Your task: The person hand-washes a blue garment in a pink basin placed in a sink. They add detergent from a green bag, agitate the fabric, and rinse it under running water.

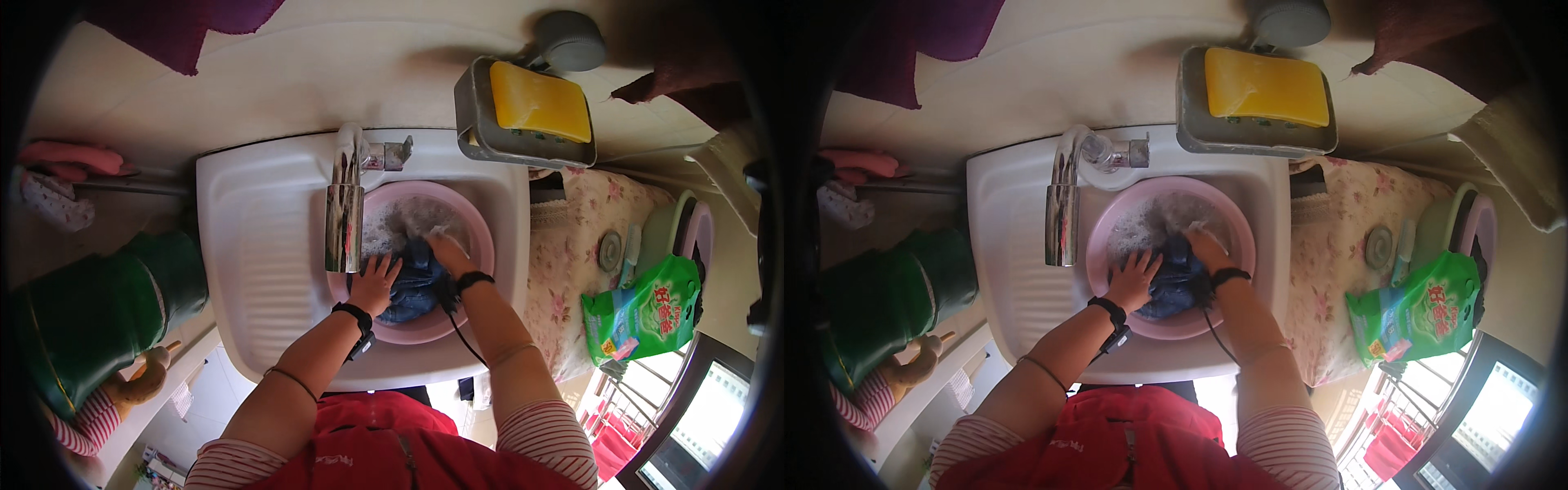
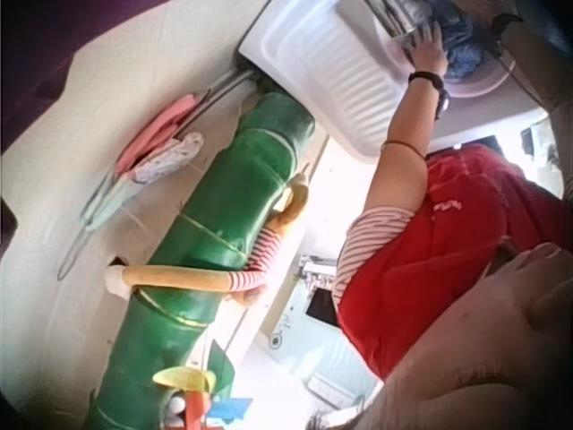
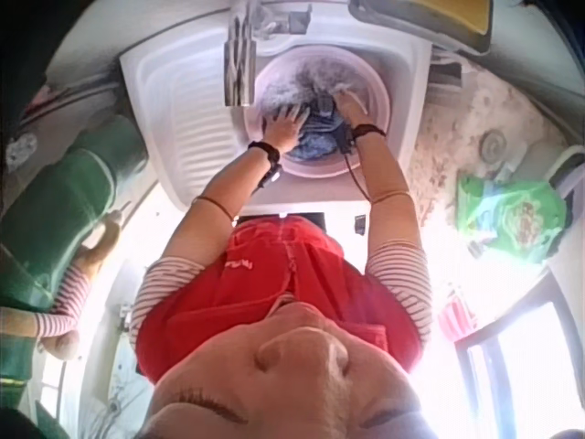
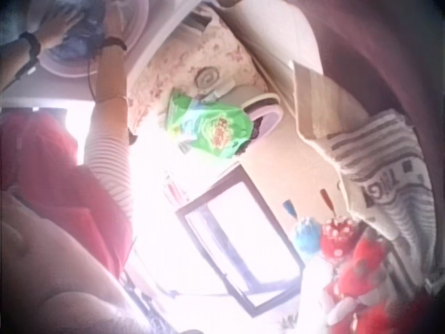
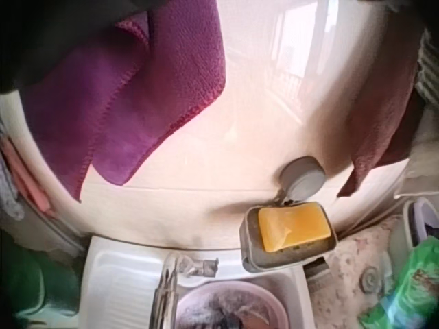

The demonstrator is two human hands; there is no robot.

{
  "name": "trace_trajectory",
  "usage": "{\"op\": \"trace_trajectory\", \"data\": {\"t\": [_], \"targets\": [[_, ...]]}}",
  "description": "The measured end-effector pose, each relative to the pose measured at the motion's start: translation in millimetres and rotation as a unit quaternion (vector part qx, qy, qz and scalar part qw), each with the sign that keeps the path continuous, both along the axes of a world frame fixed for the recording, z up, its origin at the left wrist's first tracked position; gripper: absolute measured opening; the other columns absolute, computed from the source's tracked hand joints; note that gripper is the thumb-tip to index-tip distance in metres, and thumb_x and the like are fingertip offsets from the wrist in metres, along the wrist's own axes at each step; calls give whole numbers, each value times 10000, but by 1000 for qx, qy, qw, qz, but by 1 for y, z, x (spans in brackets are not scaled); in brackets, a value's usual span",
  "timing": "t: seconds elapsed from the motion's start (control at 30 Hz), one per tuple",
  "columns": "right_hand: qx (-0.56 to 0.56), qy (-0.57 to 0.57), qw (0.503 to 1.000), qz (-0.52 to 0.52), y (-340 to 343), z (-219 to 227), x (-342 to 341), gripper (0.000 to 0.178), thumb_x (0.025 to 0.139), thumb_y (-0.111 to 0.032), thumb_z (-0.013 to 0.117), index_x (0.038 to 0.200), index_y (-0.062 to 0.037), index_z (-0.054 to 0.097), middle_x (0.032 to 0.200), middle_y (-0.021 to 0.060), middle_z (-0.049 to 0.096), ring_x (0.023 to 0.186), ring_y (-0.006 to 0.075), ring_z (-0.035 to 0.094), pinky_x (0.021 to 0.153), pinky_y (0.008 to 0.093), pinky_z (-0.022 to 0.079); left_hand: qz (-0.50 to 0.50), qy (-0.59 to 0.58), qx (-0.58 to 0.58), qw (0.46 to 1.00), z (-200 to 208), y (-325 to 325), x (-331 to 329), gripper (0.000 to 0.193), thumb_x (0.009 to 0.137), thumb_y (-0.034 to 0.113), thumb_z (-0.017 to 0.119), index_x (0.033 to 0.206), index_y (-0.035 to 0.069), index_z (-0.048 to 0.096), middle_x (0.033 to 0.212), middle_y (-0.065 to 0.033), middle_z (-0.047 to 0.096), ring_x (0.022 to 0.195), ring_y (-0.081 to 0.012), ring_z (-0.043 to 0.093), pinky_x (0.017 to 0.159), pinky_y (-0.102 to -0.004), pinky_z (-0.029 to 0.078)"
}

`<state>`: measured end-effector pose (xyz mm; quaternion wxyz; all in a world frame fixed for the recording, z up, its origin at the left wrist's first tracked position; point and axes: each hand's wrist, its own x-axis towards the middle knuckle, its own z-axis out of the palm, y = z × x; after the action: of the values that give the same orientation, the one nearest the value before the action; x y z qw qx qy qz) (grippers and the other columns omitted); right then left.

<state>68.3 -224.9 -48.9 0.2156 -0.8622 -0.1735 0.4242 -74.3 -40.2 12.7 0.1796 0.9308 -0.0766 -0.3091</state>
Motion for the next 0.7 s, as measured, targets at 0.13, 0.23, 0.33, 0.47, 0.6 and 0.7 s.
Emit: {"op": "trace_trajectory", "data": {"t": [0.13,0.23,0.33,0.47,0.6,0.7], "targets": [[65,-162,982,-74,-16,43,-90,661,853,-389,656,1416,-162,397,1422,305,332,1227,547,390,996,560,393,-25,66,10,997,2,1,8,770,760,300,766,1424,145,408,1489,-102,318,1381,-356,284,964,-581,428],[26,-161,986,-34,20,45,-102,688,843,-395,667,1434,-186,385,1451,288,293,1218,594,360,1021,578,358,-37,101,16,994,-2,3,16,632,730,277,779,1292,91,559,1409,-109,408,1336,-355,343,990,-578,401],[-15,-171,981,-88,45,22,-65,666,860,-402,657,1434,-197,387,1339,312,433,1173,538,451,993,540,395,-32,95,11,995,-4,4,18,741,723,240,769,1381,102,458,1460,-120,362,1344,-356,346,972,-584,404],[46,15,981,-187,20,0,-14,642,884,-403,634,1426,-164,386,1143,331,571,1140,465,533,968,499,427,11,26,3,1000,1,1,7,918,740,232,760,1504,172,255,1539,-105,258,1391,-367,278,980,-607,380],[133,19,951,-280,-23,30,-36,711,858,-348,686,1428,-87,351,1336,332,448,1227,506,456,1001,489,416,5,-73,33,997,5,-5,-8,894,756,280,761,1495,158,273,1533,-125,255,1384,-383,268,982,-663,337],[97,-147,982,-71,-15,60,-86,691,840,-330,688,1427,-162,364,1461,279,320,1243,506,425,1015,495,413,-21,-26,38,999,-2,-6,-4,852,769,310,748,1477,133,309,1531,-138,254,1379,-387,269,990,-698,291]]}}
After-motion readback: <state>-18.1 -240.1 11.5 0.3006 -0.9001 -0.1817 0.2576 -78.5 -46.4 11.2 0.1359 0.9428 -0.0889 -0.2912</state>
